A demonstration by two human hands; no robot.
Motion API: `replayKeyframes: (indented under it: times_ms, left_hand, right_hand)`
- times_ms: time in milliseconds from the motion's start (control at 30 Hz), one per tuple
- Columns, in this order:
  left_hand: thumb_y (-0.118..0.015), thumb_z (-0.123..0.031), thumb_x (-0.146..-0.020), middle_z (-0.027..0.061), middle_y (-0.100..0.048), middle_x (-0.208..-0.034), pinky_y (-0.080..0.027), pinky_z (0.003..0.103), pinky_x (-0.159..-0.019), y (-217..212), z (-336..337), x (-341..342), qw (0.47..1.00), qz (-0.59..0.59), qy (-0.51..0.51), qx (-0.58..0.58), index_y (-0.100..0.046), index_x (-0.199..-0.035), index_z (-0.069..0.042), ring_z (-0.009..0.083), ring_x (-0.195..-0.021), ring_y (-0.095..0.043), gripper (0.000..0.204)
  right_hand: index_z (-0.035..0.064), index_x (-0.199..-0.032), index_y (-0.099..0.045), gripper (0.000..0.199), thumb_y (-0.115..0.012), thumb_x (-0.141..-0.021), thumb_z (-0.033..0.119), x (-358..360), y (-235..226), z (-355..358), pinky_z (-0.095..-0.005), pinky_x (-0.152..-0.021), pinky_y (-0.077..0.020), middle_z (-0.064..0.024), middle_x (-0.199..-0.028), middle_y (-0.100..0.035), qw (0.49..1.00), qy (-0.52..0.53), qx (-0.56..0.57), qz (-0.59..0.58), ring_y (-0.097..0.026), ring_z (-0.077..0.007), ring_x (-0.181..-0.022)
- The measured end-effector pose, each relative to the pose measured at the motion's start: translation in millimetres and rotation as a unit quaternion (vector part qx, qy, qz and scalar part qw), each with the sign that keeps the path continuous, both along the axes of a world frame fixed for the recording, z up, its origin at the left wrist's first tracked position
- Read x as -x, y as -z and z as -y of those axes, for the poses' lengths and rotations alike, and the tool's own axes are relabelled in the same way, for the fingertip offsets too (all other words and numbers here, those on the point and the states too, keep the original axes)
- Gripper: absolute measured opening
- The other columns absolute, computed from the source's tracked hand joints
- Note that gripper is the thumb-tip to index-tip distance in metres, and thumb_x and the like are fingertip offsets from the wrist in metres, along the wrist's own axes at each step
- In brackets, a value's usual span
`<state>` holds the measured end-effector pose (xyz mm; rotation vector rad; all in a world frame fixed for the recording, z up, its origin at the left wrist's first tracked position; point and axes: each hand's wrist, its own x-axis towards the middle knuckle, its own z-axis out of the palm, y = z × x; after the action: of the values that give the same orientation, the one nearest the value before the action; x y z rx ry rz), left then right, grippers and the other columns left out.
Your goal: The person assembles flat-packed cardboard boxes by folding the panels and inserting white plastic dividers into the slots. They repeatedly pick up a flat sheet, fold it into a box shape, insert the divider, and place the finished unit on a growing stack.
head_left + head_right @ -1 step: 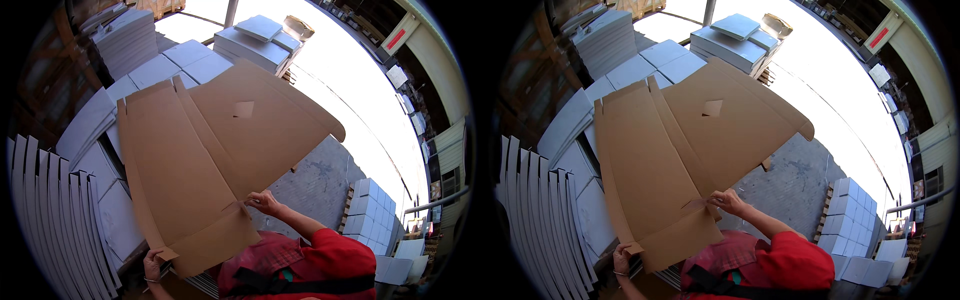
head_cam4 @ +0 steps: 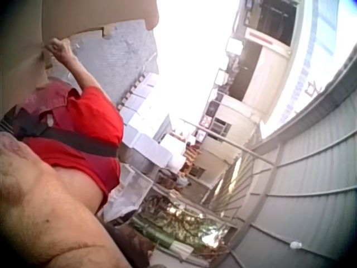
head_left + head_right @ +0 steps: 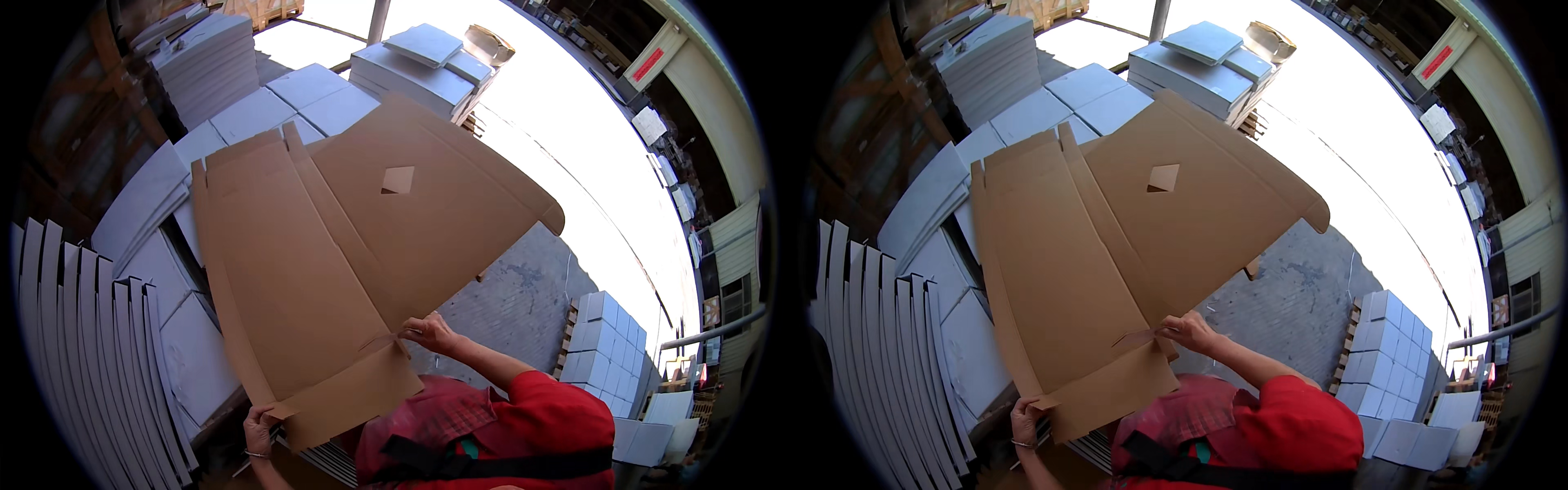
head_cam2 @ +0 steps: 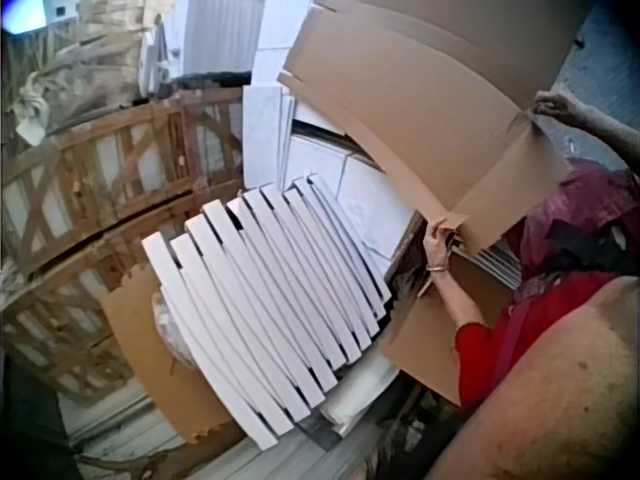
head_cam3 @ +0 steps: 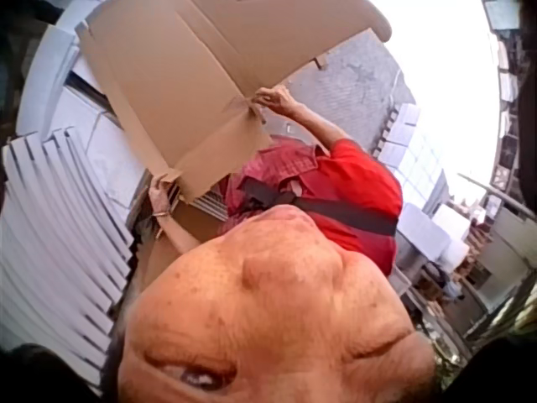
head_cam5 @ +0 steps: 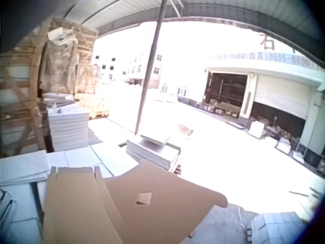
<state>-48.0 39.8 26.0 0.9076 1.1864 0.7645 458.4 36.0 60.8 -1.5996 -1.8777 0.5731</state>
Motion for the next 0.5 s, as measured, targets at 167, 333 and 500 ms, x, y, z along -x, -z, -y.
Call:
replayKeyframes:
  times_ms: [167, 333, 500]
  left_hand:
    - [-0.083, -0.031, -0.078, 0.0012, -0.052, -0.095, -0.048, 0.028, -0.075, 67, 2, -20, 0.977, -0.189, 0.015, -0.098, -0.072, -0.091, -0.003, 0.0139, -0.082, -0.058, 0.032]
    - [-0.086, -0.024, -0.07, 0.0078, -0.056, -0.093, -0.051, 0.036, -0.078, 70, 5, -48, 0.935, -0.344, -0.014, -0.082, -0.075, -0.085, -0.004, 0.0234, -0.085, -0.063, 0.028]
    - [-0.085, -0.036, -0.068, 0.0154, -0.059, -0.096, -0.052, 0.042, -0.081, 86, 10, -65, 0.903, -0.423, -0.018, -0.077, -0.076, -0.087, -0.006, 0.0334, -0.09, -0.064, 0.036]
  right_hand:
    - [0.0091, -0.086, -0.067, 0.013, -0.074, -0.081, 0.02, 11, 29, 7, -0.0429, -0.065, -0.052, -0.0143, -0.082, -0.067, 0.993, -0.069, -0.01, 0.094, -0.066, -0.0346, -0.077]
    - [0.0053, -0.092, -0.065, 0.012, -0.062, -0.087, 0.016, 29, 48, 21, -0.0432, -0.067, -0.0515, -0.0148, -0.084, -0.064, 0.989, -0.089, 0.119, 0.023, -0.066, -0.0328, -0.079]
    - [0.0035, -0.13, -0.049, 0.044, -0.062, -0.09, 0.016, 14, 90, 22, -0.044, -0.079, -0.0516, -0.0189, -0.103, -0.065, 0.97, -0.233, 0.073, 0.0, -0.065, -0.0357, -0.094]
